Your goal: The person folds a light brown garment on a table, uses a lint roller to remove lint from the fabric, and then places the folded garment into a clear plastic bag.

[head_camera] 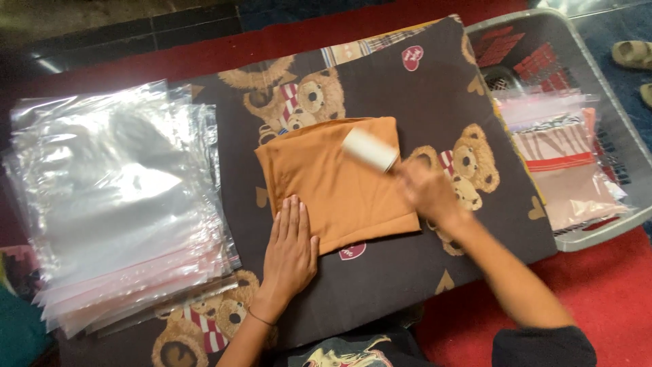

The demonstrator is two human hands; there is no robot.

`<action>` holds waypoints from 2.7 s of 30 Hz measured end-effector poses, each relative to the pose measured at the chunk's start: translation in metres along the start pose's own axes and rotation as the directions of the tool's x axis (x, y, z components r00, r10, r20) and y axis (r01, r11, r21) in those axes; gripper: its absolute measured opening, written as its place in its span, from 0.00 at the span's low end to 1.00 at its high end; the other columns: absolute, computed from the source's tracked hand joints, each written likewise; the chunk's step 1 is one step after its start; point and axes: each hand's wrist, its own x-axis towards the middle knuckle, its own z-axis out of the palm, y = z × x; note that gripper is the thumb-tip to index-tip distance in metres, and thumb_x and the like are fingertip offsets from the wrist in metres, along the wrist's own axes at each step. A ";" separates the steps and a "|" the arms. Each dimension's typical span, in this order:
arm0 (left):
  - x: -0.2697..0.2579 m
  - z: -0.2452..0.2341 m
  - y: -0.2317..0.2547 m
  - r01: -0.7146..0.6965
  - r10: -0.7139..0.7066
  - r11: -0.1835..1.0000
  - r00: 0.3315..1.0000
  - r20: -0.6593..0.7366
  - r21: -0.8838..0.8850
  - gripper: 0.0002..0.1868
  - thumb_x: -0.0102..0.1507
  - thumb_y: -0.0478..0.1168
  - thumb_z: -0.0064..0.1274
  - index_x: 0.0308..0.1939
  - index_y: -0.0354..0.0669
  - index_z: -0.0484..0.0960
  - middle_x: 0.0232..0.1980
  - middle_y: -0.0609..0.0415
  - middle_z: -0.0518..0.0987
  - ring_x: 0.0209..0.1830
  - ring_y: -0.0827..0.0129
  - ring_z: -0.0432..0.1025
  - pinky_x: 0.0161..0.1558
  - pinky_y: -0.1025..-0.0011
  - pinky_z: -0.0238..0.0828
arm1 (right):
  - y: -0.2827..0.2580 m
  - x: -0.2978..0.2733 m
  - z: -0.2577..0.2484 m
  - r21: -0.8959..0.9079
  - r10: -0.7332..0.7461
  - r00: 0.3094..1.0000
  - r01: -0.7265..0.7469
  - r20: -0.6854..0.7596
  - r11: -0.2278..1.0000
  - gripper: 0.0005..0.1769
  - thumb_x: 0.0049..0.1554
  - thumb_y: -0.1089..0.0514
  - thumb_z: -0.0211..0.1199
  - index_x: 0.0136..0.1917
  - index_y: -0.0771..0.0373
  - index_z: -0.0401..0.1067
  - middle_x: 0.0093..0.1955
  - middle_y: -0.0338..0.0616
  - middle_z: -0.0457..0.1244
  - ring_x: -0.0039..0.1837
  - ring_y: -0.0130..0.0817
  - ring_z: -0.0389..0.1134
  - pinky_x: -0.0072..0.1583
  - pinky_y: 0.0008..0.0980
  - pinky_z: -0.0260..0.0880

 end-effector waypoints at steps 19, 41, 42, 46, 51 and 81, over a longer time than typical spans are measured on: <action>-0.009 -0.005 0.017 -0.048 0.043 0.994 0.998 -0.044 -0.103 0.35 0.69 0.45 0.34 0.77 0.29 0.53 0.82 0.35 0.49 0.83 0.47 0.41 0.79 0.56 0.32 | 0.000 0.083 0.020 -0.039 -0.019 0.999 0.020 0.027 0.999 0.11 0.60 0.49 0.58 0.52 0.53 0.74 0.39 0.51 0.69 0.35 0.56 0.72 0.37 0.50 0.73; 0.029 -0.027 -0.035 -0.114 -0.158 0.760 0.922 -0.353 -0.640 0.23 0.69 0.36 0.36 0.67 0.31 0.69 0.69 0.36 0.70 0.72 0.46 0.63 0.74 0.55 0.53 | -0.079 0.091 0.018 0.374 -0.309 0.929 0.218 0.202 0.901 0.16 0.56 0.47 0.62 0.53 0.56 0.73 0.42 0.53 0.71 0.45 0.52 0.75 0.45 0.50 0.75; 0.039 -0.028 -0.040 -0.111 -0.158 0.758 0.925 -0.347 -0.643 0.23 0.69 0.36 0.36 0.67 0.31 0.69 0.69 0.36 0.70 0.72 0.46 0.63 0.74 0.55 0.53 | -0.083 0.077 0.022 0.377 -0.306 0.929 0.213 0.207 0.901 0.16 0.56 0.47 0.62 0.53 0.56 0.73 0.42 0.53 0.71 0.45 0.52 0.75 0.45 0.50 0.75; 0.067 -0.054 -0.045 0.027 -0.103 0.666 0.993 -0.056 -0.746 0.27 0.74 0.48 0.26 0.76 0.44 0.61 0.76 0.47 0.64 0.78 0.54 0.56 0.78 0.58 0.46 | -0.091 0.002 0.068 0.340 -0.380 0.889 0.286 0.254 0.896 0.24 0.54 0.38 0.61 0.62 0.44 0.72 0.46 0.52 0.71 0.46 0.53 0.74 0.48 0.52 0.76; 0.064 -0.067 -0.028 0.083 -0.059 0.733 0.997 0.059 -0.675 0.28 0.74 0.50 0.28 0.75 0.43 0.62 0.75 0.42 0.65 0.78 0.51 0.56 0.77 0.56 0.49 | -0.120 -0.024 -0.028 0.624 -0.505 0.813 0.239 0.290 0.744 0.19 0.56 0.53 0.58 0.60 0.54 0.70 0.44 0.46 0.68 0.47 0.49 0.73 0.47 0.46 0.76; 0.008 0.013 0.007 0.066 -0.067 0.998 0.996 -0.066 -0.011 0.33 0.72 0.49 0.30 0.77 0.32 0.55 0.81 0.35 0.51 0.83 0.47 0.42 0.78 0.56 0.32 | -0.012 0.014 -0.007 -0.202 0.272 0.961 -0.277 -0.053 0.939 0.12 0.59 0.57 0.56 0.55 0.60 0.72 0.39 0.47 0.64 0.34 0.52 0.72 0.35 0.52 0.75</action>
